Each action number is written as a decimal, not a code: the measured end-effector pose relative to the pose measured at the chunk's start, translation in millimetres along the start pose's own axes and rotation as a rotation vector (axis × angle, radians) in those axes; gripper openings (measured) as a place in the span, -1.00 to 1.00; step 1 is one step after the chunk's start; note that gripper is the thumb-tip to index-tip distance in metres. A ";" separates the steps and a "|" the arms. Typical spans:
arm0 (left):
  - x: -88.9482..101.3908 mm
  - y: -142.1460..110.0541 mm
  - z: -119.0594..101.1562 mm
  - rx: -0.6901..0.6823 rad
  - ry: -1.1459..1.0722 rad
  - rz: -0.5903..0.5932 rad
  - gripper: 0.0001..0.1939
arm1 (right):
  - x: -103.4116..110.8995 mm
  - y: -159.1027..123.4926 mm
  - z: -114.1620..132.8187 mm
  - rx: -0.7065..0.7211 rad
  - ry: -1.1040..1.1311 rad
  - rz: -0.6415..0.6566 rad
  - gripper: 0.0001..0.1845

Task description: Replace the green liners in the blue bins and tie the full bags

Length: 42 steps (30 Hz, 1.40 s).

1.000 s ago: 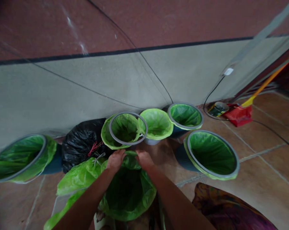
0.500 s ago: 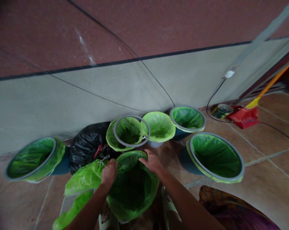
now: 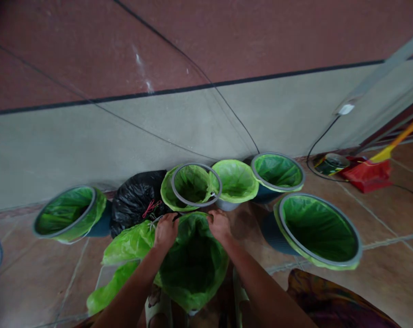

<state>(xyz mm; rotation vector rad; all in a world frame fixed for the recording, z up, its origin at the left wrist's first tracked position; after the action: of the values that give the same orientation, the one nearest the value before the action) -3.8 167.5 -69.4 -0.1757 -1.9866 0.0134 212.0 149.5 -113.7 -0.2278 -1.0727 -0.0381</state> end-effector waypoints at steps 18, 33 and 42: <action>-42.7 13.4 28.4 0.005 -0.017 0.275 -0.71 | -0.1 2.0 -69.0 -0.263 0.051 -0.115 -0.75; -38.0 -5.2 16.3 -0.206 -0.173 0.201 -0.28 | 1.0 12.0 0.9 0.042 0.204 -0.089 -0.79; -43.8 -6.0 31.0 -0.188 -0.178 0.200 -0.25 | -7.9 -8.7 10.8 0.293 0.000 -0.009 -0.74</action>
<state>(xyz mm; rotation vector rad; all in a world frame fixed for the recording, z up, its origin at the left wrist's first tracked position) -15.2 158.1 -121.3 -0.5098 -2.1398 -0.0296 197.7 142.6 -114.2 0.0421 -1.0650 0.1104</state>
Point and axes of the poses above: each hand's wrist, its own y-axis towards the middle knuckle, its own x-axis out of the back of the hand, z = x × y, the point moved 9 cm from there along y, towards the middle knuckle, and after that the axes turned 4 degrees about -y, right-handed, at the moved point
